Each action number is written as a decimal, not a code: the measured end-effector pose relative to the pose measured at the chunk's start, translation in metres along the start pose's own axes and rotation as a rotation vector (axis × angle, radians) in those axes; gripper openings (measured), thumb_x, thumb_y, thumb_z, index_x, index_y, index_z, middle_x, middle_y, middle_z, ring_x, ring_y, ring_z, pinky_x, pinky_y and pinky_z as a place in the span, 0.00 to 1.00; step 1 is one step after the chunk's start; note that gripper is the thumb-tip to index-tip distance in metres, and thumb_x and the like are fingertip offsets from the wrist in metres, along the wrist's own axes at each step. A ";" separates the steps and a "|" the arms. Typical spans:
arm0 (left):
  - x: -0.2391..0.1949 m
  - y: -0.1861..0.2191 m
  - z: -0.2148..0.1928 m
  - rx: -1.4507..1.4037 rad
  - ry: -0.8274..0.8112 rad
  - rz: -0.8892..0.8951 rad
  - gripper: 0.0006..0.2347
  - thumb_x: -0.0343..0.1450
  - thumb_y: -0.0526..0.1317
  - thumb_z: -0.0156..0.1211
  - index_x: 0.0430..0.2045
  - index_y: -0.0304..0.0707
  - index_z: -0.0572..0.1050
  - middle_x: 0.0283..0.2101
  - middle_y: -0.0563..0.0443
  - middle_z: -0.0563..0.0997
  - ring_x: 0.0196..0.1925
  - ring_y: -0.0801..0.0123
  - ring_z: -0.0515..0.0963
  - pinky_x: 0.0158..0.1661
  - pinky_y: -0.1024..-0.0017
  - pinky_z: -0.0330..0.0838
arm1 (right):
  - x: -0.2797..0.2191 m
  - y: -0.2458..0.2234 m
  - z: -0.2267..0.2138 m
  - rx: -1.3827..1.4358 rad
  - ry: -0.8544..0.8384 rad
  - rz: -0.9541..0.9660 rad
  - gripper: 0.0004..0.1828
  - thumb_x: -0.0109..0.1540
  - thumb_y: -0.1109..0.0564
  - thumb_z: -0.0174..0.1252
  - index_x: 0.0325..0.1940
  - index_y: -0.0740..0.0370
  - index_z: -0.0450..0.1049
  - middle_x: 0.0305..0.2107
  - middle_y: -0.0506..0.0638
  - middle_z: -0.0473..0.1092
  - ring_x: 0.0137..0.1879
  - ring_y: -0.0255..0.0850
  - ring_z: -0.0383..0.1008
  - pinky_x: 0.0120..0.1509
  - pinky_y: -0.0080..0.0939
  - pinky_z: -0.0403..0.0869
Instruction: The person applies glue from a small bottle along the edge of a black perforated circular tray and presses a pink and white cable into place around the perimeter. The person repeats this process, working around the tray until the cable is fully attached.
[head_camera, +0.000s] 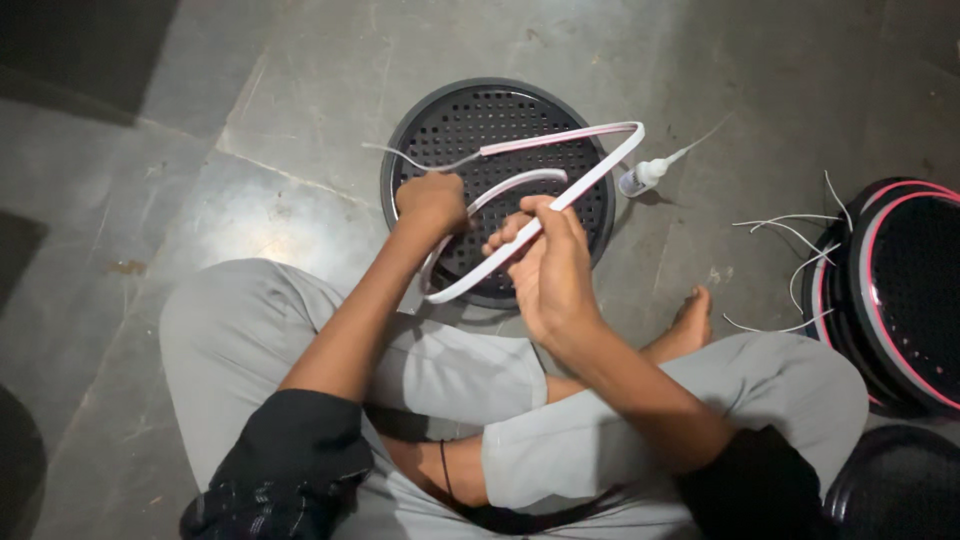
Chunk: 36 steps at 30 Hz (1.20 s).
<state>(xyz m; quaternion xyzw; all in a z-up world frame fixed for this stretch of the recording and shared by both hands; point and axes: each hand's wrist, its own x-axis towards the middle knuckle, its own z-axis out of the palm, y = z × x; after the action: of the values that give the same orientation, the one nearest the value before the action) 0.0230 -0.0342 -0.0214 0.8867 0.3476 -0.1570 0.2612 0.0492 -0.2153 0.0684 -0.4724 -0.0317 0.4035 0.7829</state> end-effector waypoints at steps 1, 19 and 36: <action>0.004 0.002 0.003 0.080 0.002 -0.016 0.22 0.59 0.48 0.76 0.44 0.42 0.81 0.48 0.38 0.82 0.51 0.48 0.83 0.50 0.56 0.78 | 0.002 0.000 -0.003 -0.067 0.007 0.035 0.09 0.67 0.53 0.48 0.47 0.60 0.65 0.26 0.52 0.68 0.35 0.44 0.72 0.46 0.50 0.75; 0.027 -0.037 -0.007 -0.131 0.533 0.042 0.10 0.68 0.37 0.62 0.42 0.35 0.79 0.46 0.35 0.83 0.50 0.42 0.82 0.48 0.51 0.76 | 0.099 -0.056 -0.106 -1.691 0.210 -0.137 0.25 0.66 0.56 0.50 0.65 0.68 0.56 0.44 0.77 0.72 0.51 0.70 0.74 0.59 0.61 0.71; 0.047 -0.032 0.004 -1.018 0.410 0.203 0.13 0.69 0.28 0.57 0.49 0.34 0.72 0.29 0.47 0.84 0.28 0.75 0.83 0.30 0.75 0.78 | 0.046 -0.020 -0.063 -2.234 0.122 -0.631 0.33 0.54 0.44 0.66 0.54 0.69 0.69 0.43 0.62 0.73 0.49 0.61 0.75 0.43 0.61 0.75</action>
<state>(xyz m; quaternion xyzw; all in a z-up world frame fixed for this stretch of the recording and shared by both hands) 0.0333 0.0084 -0.0580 0.6903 0.3359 0.2323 0.5972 0.1197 -0.2344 0.0337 -0.8897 -0.4484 -0.0853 -0.0034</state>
